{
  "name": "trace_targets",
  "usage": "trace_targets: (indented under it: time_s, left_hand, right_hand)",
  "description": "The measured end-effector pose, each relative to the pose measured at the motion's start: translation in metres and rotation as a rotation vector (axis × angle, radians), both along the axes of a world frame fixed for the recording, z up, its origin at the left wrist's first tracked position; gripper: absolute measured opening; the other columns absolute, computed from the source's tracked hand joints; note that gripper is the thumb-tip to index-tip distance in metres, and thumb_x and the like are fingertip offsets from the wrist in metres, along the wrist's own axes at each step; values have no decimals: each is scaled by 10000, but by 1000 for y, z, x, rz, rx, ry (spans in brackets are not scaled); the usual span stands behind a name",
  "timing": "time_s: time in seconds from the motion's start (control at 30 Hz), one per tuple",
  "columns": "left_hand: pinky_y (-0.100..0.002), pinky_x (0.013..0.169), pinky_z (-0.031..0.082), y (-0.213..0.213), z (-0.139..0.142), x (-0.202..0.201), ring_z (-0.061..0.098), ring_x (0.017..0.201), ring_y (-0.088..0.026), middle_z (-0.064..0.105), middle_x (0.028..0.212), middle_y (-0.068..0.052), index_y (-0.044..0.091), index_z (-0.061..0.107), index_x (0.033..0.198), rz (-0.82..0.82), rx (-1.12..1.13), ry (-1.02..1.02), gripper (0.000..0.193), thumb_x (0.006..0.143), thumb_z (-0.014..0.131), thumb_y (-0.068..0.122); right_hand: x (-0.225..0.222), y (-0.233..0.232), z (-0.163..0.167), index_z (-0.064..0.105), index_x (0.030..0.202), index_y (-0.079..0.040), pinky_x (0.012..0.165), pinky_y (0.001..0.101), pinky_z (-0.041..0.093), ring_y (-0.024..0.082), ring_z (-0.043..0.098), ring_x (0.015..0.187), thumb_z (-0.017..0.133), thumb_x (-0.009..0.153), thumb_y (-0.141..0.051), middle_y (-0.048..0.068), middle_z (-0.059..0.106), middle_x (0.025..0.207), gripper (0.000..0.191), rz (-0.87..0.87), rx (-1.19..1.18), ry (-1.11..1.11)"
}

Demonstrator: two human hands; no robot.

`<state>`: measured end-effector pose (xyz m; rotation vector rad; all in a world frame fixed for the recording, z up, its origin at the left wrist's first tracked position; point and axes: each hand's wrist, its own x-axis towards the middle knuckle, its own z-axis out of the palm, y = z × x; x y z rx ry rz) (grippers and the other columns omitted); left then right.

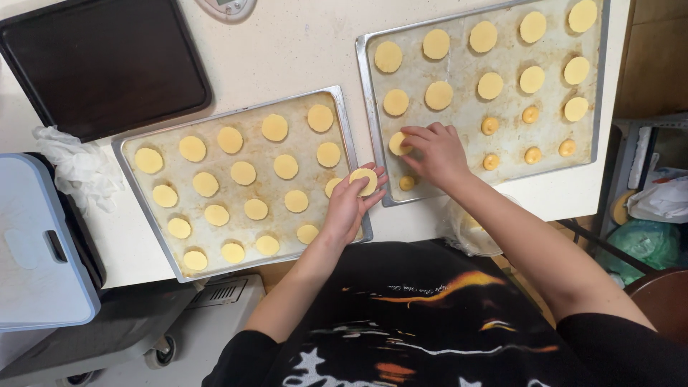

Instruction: The person opens a chest freezer and takes out a container of round yellow pastry discs. They then place the discs one by one onto piped dough balls arranged on baking trays, topping each ball with a disc and working across multiple trays.

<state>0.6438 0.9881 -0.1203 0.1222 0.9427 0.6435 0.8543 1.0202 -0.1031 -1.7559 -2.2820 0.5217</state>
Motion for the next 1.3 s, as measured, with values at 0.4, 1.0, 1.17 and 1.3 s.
trace_targets:
  time_s: [0.4, 1.0, 1.17, 1.3]
  left_hand:
    - [-454, 1087, 515, 2, -4, -4, 597, 1309, -326, 581, 1418, -228, -96, 418, 1474, -11, -5, -24, 480, 1039, 408, 107]
    - [-468, 1080, 518, 7, 2, -2, 592, 1328, -308, 572, 1445, -218, -73, 348, 1520, 45, -16, -222, 541, 1008, 369, 101]
    - [-414, 1068, 546, 5, 0, 13, 619, 1270, -272, 597, 1380, -181, -51, 446, 1479, -86, 78, -113, 449, 1060, 450, 111]
    - [-372, 1008, 561, 0, -2, 25, 637, 1205, -220, 630, 1321, -153, -40, 555, 1413, -204, 114, -13, 389, 1069, 534, 139]
  right_hand:
    - [-5, 5, 1, 735, 982, -191, 858, 386, 441, 202, 605, 970, 831, 787, -225, -84, 696, 1287, 220, -15, -35, -101]
    - [-5, -4, 17, 723, 1146, -118, 885, 428, 482, 282, 620, 1053, 836, 824, -266, 14, 672, 1346, 373, -59, 16, 68]
    - [-6, -39, 33, 687, 1228, -87, 941, 428, 538, 306, 637, 1125, 822, 791, -215, 95, 642, 1342, 474, 8, -118, 421]
    - [-8, -53, 34, 696, 1207, -87, 865, 398, 569, 281, 658, 1003, 826, 787, -170, 80, 678, 1296, 447, -65, -140, 354]
